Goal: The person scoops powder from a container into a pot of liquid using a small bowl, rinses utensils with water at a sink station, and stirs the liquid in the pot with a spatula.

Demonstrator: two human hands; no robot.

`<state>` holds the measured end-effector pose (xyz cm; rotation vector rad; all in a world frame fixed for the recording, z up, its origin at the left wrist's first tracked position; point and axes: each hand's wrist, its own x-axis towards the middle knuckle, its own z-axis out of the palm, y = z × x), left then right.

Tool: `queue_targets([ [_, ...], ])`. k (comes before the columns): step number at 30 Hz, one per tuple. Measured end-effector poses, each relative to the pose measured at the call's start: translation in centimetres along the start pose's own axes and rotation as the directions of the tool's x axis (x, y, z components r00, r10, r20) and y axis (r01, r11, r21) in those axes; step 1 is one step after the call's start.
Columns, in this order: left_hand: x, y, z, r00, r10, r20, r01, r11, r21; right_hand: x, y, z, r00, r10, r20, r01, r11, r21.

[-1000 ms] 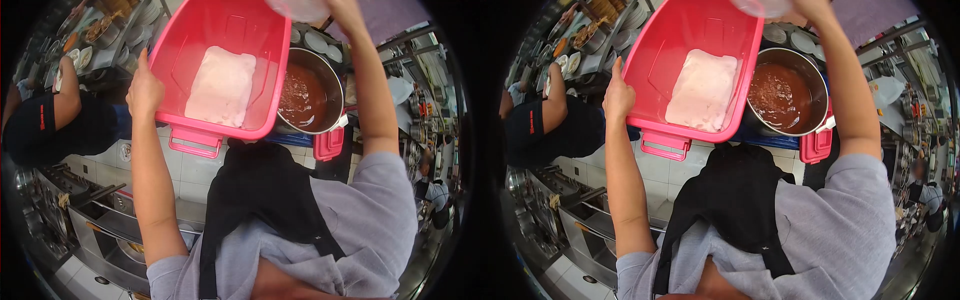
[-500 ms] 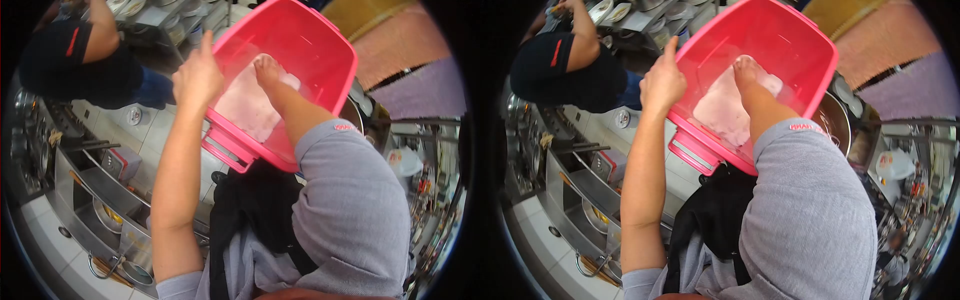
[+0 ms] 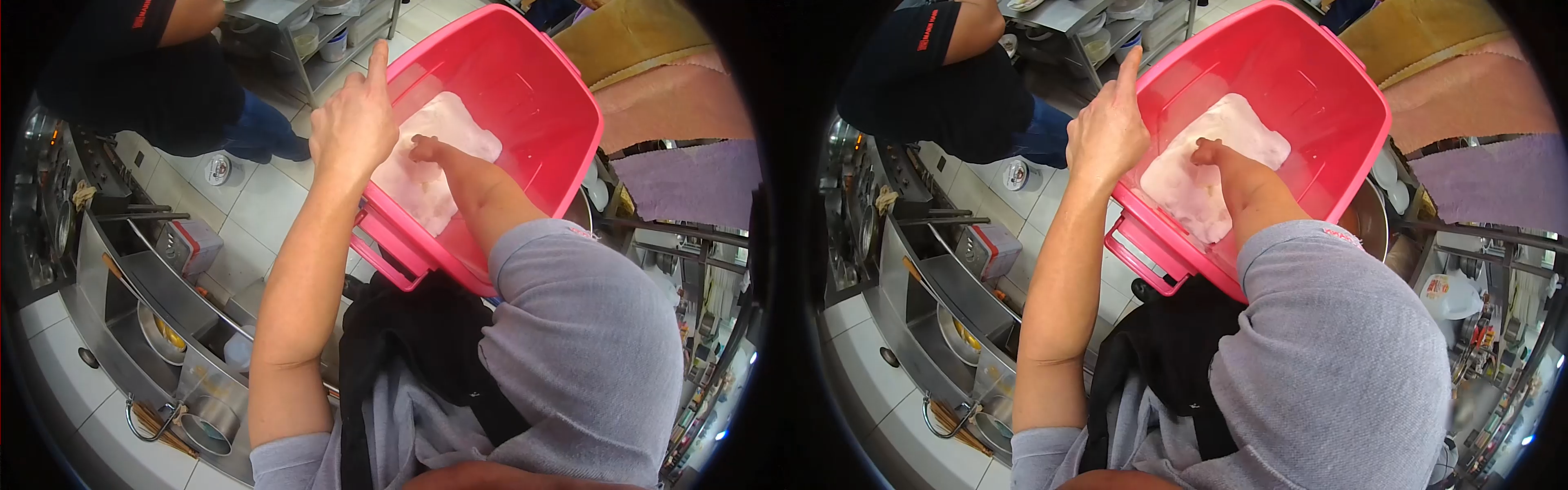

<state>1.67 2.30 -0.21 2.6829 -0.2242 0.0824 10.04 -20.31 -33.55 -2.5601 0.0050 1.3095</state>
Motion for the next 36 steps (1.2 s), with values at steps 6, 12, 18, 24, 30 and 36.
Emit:
queue_targets([
  [6,0.1,0.0,-0.1,1.0,0.001,-0.013,-0.001,1.0,-0.006,-5.1,-3.2,-2.4,0.953,-0.171,0.251,0.125,0.974,0.189],
  [12,-0.1,0.3,-0.5,1.0,-0.015,0.013,0.015,1.0,0.011,-8.5,-4.3,-5.2,0.837,-0.347,0.422,0.131,0.877,0.462],
  [18,-0.2,0.3,-0.5,0.999,-0.03,0.021,0.03,1.0,0.005,-10.3,-0.4,-9.6,0.845,-0.383,0.374,0.042,0.743,0.667],
  [24,-0.2,0.4,-0.6,0.998,-0.022,0.065,0.02,0.999,0.033,-8.2,1.4,-10.3,0.865,-0.372,0.336,0.007,0.679,0.734],
  [30,-0.3,0.8,-0.9,0.994,-0.05,0.101,0.047,0.998,0.037,-14.9,3.4,-15.1,0.887,-0.407,0.22,0.15,0.703,0.695],
  [36,-0.3,1.0,-1.1,0.993,-0.06,0.098,0.055,0.997,0.055,-22.7,7.4,-21.5,0.889,-0.448,-0.093,0.323,0.47,0.822],
])
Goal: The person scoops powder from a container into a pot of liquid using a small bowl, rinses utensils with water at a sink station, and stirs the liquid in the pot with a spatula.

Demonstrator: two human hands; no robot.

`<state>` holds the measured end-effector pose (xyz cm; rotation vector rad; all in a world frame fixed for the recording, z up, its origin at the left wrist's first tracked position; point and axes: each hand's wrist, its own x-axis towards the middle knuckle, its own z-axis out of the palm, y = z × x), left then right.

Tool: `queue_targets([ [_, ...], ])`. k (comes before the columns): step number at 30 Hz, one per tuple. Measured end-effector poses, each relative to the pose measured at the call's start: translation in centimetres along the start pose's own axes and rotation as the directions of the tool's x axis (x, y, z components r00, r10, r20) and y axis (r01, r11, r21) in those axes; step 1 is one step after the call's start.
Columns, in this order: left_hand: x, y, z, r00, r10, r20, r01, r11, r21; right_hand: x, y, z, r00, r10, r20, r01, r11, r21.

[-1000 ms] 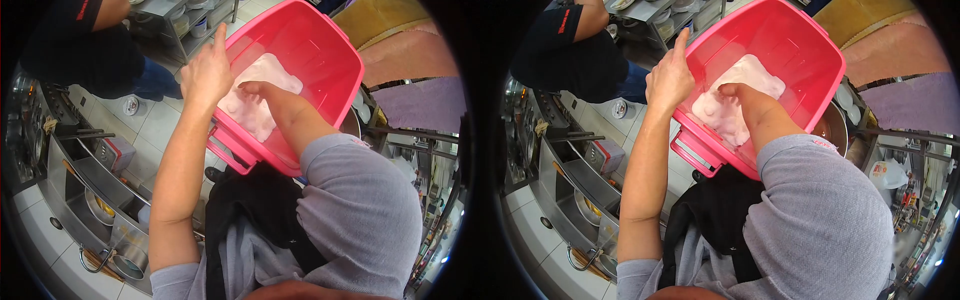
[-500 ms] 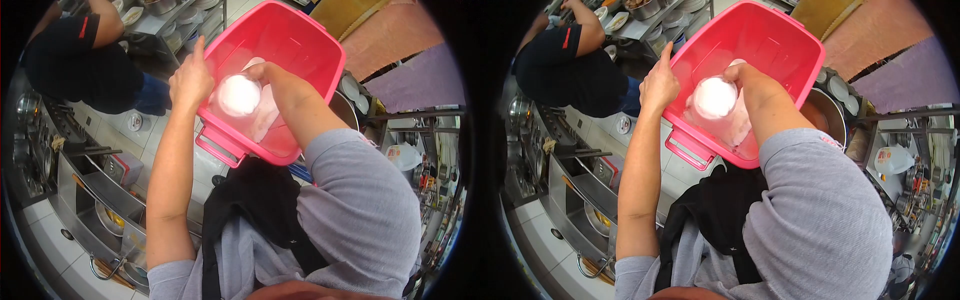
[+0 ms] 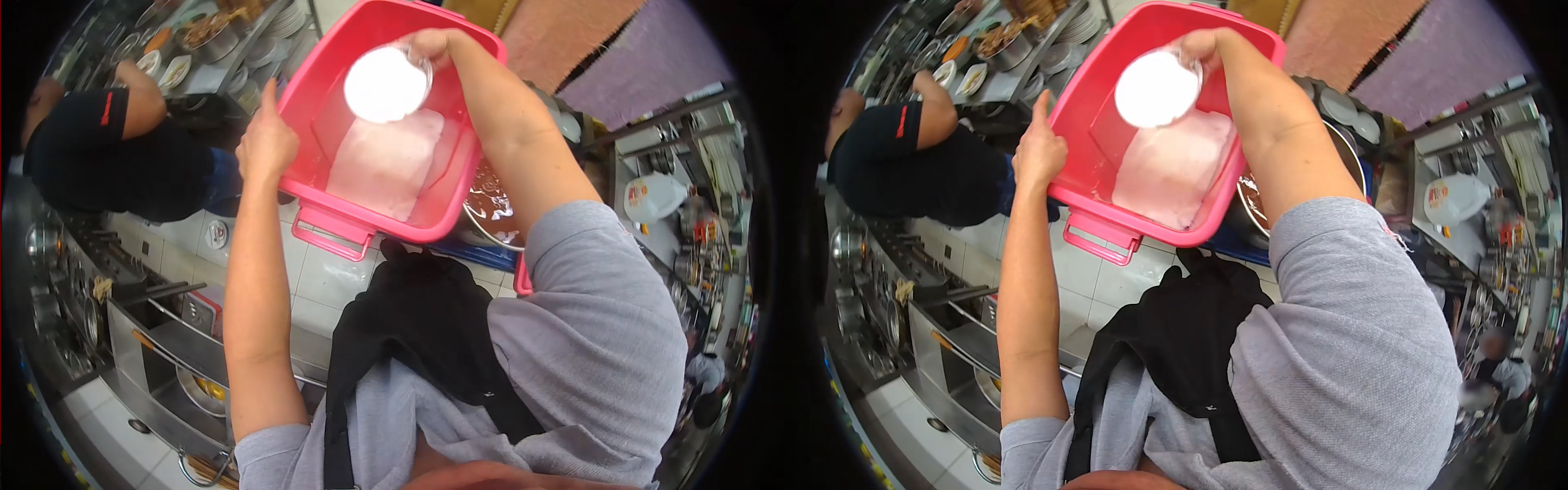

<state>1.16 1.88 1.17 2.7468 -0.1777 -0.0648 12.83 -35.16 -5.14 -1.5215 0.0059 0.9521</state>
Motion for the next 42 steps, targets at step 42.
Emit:
queue_targets([
  [42,0.9,-1.5,1.7,0.988,0.137,-0.07,-0.138,0.99,-0.02,-20.1,31.0,7.0,0.17,-0.574,-0.801,-0.898,0.245,-0.366],
])
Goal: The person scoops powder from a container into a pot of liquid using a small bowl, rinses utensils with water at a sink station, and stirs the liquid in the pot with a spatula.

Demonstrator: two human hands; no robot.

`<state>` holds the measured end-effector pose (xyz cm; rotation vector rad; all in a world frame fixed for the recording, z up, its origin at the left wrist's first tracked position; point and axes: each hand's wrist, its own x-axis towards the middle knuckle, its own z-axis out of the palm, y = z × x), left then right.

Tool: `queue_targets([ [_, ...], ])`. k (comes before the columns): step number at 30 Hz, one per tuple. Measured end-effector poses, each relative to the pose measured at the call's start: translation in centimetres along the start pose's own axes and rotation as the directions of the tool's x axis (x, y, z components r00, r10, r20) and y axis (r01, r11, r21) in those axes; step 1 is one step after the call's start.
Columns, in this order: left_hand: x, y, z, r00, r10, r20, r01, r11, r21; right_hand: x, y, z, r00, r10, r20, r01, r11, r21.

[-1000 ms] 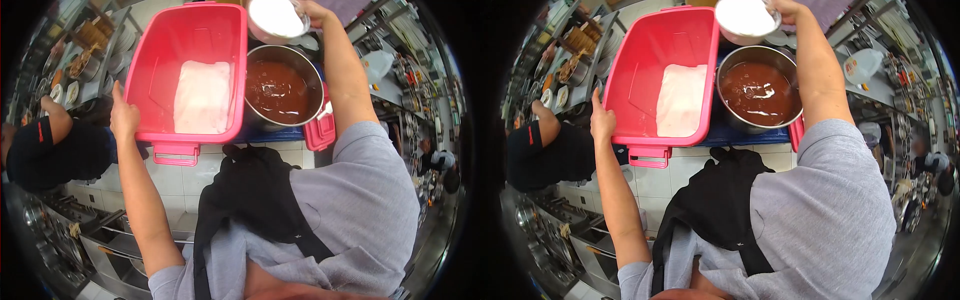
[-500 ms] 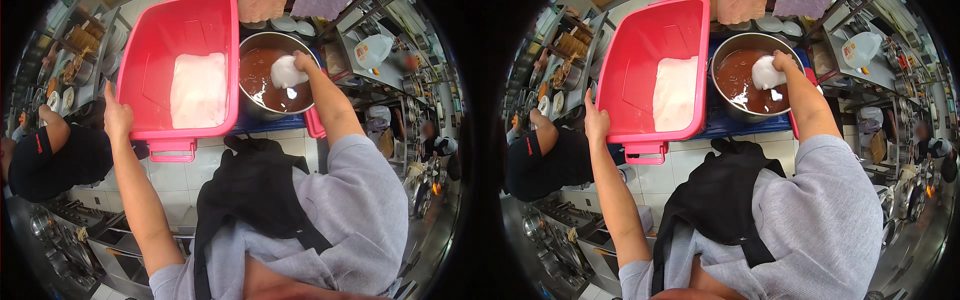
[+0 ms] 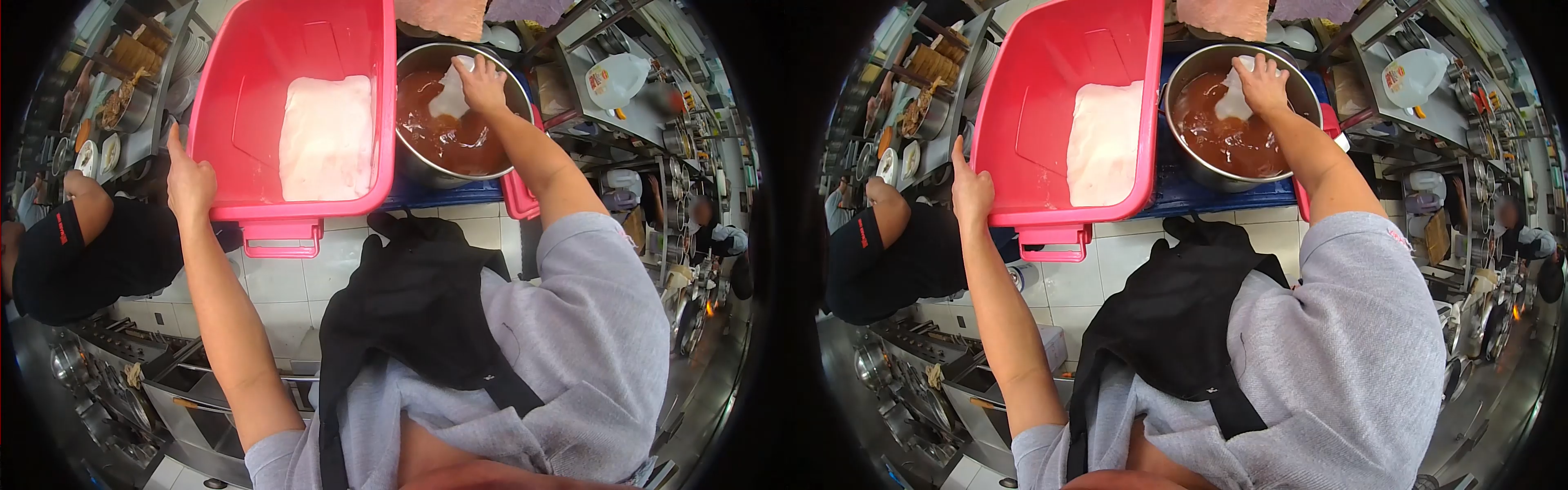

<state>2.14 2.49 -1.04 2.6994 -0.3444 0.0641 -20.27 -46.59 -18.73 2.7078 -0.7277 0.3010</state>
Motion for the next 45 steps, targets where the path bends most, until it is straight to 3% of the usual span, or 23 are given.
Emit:
queue_targets([
  [8,-0.2,0.7,-0.6,0.996,-0.048,0.07,0.047,0.999,0.014,1.6,0.1,-1.1,0.988,0.091,-0.124,-0.089,0.996,0.016],
  [11,-0.4,0.8,-0.6,0.998,-0.039,0.058,0.039,0.999,0.007,1.8,0.4,-0.4,0.972,-0.1,-0.211,0.094,0.995,-0.042],
  [18,-0.5,0.8,-0.7,0.997,-0.052,0.06,0.051,0.999,0.012,0.4,3.2,-1.1,0.986,-0.087,-0.145,0.086,0.996,-0.011],
  [20,-0.6,1.0,-1.0,0.995,-0.053,0.082,0.054,0.998,-0.01,-0.4,4.6,-2.0,0.995,0.007,-0.104,-0.011,0.999,-0.038],
  [23,-0.6,1.1,-1.2,0.995,-0.071,0.07,0.071,0.997,0.002,-0.6,6.7,-4.0,0.946,0.32,0.043,-0.321,0.947,0.025],
  [24,-0.4,0.7,-0.9,0.996,-0.067,0.053,0.067,0.998,-0.008,-0.5,7.3,-5.2,0.9,0.418,0.121,-0.426,0.904,0.043],
  [26,-0.3,0.6,-0.8,0.996,-0.073,0.048,0.074,0.997,-0.016,1.3,10.9,-5.7,0.747,0.633,0.203,-0.663,0.688,0.294],
  [28,-0.2,0.5,-0.7,0.997,-0.072,0.039,0.073,0.997,-0.026,3.3,16.1,-6.5,0.809,0.573,0.131,-0.488,0.53,0.693],
  [30,-0.2,0.6,-0.7,0.998,-0.058,0.032,0.06,0.998,-0.038,7.2,17.5,-11.4,0.876,0.483,0.0,-0.268,0.484,0.833],
  [32,-0.2,0.8,-0.8,0.997,-0.068,0.046,0.069,0.997,-0.024,11.3,13.6,-18.6,0.903,0.389,-0.182,0.008,0.408,0.913],
  [34,-0.2,0.9,-0.8,0.997,-0.071,0.043,0.073,0.997,-0.027,15.6,9.9,-23.2,0.986,0.097,-0.134,0.083,0.41,0.908],
  [36,-0.2,0.8,-0.8,0.996,-0.08,0.035,0.081,0.996,-0.03,18.7,1.6,-25.9,0.976,-0.19,-0.106,0.193,0.529,0.826],
  [39,-0.3,0.5,-0.6,0.998,-0.066,0.006,0.066,0.996,-0.057,19.4,-14.2,-25.2,0.842,-0.532,0.091,0.37,0.691,0.621],
  [42,-0.3,0.4,-0.7,0.996,-0.086,-0.006,0.085,0.994,-0.071,17.9,-27.1,-19.9,0.68,-0.66,0.319,0.581,0.75,0.316],
  [45,-0.1,0.2,-0.7,0.996,-0.084,0.007,0.085,0.995,-0.053,15.4,-34.5,-12.8,0.656,-0.679,0.329,0.698,0.712,0.08],
])
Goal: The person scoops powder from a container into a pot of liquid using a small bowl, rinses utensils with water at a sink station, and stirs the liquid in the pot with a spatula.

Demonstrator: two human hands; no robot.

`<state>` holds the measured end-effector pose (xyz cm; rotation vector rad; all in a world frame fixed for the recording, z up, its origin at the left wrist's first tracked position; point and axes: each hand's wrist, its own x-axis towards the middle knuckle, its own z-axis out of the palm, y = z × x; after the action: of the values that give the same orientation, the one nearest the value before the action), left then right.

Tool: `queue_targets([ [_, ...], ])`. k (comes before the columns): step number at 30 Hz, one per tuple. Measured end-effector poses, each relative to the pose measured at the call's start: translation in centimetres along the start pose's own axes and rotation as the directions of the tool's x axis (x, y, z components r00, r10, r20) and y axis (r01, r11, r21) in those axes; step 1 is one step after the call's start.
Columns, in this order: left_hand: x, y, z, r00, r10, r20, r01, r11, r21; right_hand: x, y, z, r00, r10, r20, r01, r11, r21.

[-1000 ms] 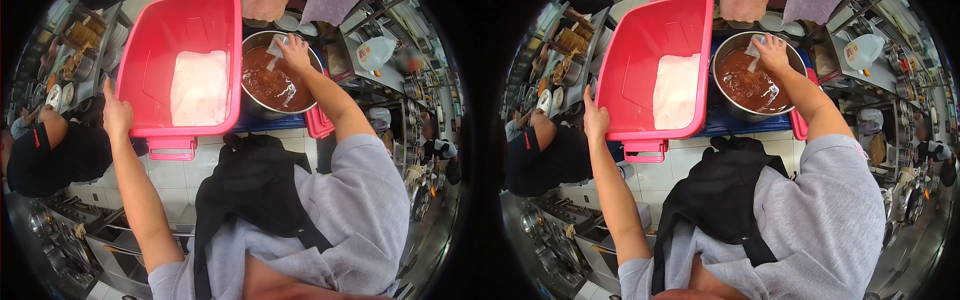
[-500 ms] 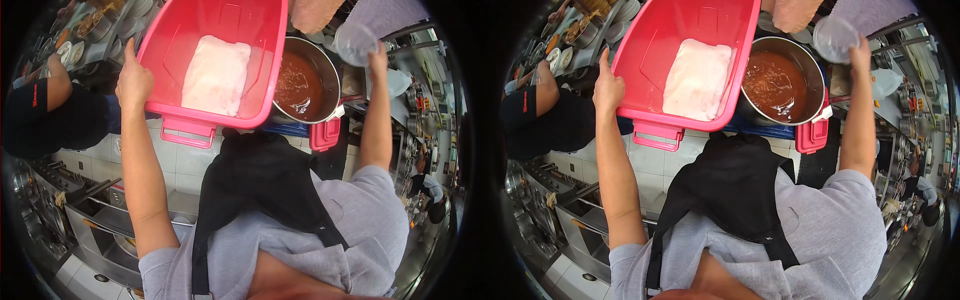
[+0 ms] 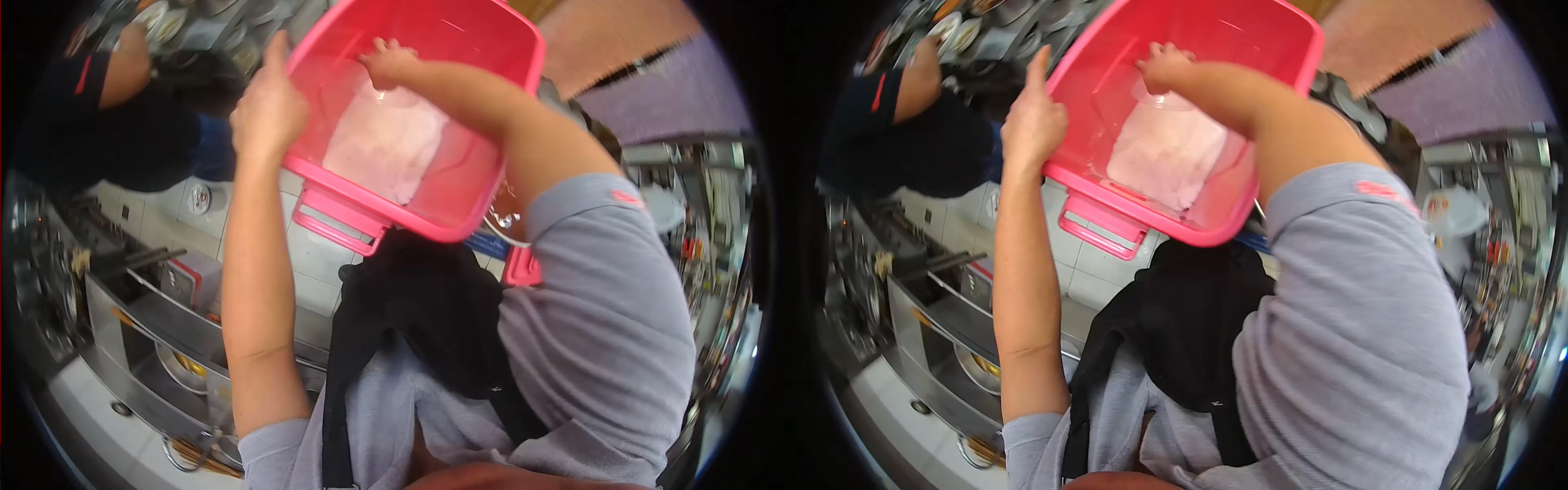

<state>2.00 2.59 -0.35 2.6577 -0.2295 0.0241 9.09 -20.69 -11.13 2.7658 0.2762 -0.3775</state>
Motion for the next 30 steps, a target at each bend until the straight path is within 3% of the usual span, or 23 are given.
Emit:
queue_targets([
  [3,-0.1,-0.8,0.5,0.994,0.051,-0.093,-0.055,0.998,-0.042,3.3,-2.8,8.0,0.985,0.033,-0.168,-0.044,0.997,-0.064],
  [5,-0.6,-0.3,-0.2,0.997,0.032,-0.068,-0.032,0.999,0.008,5.9,-2.9,15.8,0.951,0.084,-0.298,-0.034,0.985,0.17],
  [7,-0.4,-0.4,-0.1,0.997,0.03,-0.075,-0.031,0.999,-0.014,4.3,-6.1,16.7,0.984,0.153,-0.089,-0.154,0.988,0.0],
  [8,-0.5,-0.4,0.2,0.996,0.026,-0.08,-0.028,0.999,-0.018,3.5,-7.4,17.3,0.987,0.133,-0.088,-0.134,0.991,-0.001],
  [10,-0.6,-0.6,0.3,0.996,0.012,-0.091,-0.013,1.0,-0.015,2.7,-9.9,17.8,0.957,0.286,0.043,-0.287,0.957,0.032],
  [11,-0.7,-0.6,0.3,0.997,0.019,-0.077,-0.021,0.999,-0.029,2.1,-10.5,17.7,0.962,0.271,0.038,-0.272,0.962,0.032],
  [13,-0.7,-0.7,0.0,0.997,0.013,-0.079,-0.016,0.999,-0.042,1.6,-11.2,17.0,0.938,0.298,0.18,-0.328,0.93,0.169],
  [15,-0.9,-0.7,-0.1,0.999,0.015,-0.05,-0.019,0.997,-0.073,1.9,-11.4,16.4,0.929,0.298,0.22,-0.341,0.919,0.199],
  [17,-0.9,-0.8,0.6,0.994,0.005,-0.108,-0.012,0.998,-0.061,2.6,-11.2,16.0,0.862,0.343,0.373,-0.486,0.767,0.418],
  [18,-1.0,-0.7,0.5,0.994,0.009,-0.11,-0.016,0.998,-0.067,2.6,-11.0,16.0,0.863,0.345,0.369,-0.486,0.768,0.417],
  [20,-0.7,-0.9,0.2,0.993,0.008,-0.121,-0.016,0.998,-0.068,2.9,-11.3,15.8,0.872,0.183,0.453,-0.402,0.796,0.452],
  [21,-0.8,-0.8,0.1,0.994,0.007,-0.105,-0.012,0.999,-0.052,3.7,-11.7,17.7,0.869,0.183,0.46,-0.405,0.797,0.448],
  [24,-0.7,-0.3,0.5,0.996,0.018,-0.091,-0.022,0.999,-0.042,7.1,-11.2,23.2,0.916,-0.091,0.39,-0.087,0.905,0.416],
  [28,-0.9,-0.1,0.3,0.996,0.027,-0.088,-0.029,0.999,-0.022,7.5,-11.5,20.0,0.836,-0.216,0.505,-0.027,0.902,0.43],
  [30,-0.9,0.0,0.4,0.997,0.012,-0.08,-0.014,0.999,-0.028,7.0,-11.1,18.7,0.785,-0.31,0.537,-0.087,0.802,0.59],
])
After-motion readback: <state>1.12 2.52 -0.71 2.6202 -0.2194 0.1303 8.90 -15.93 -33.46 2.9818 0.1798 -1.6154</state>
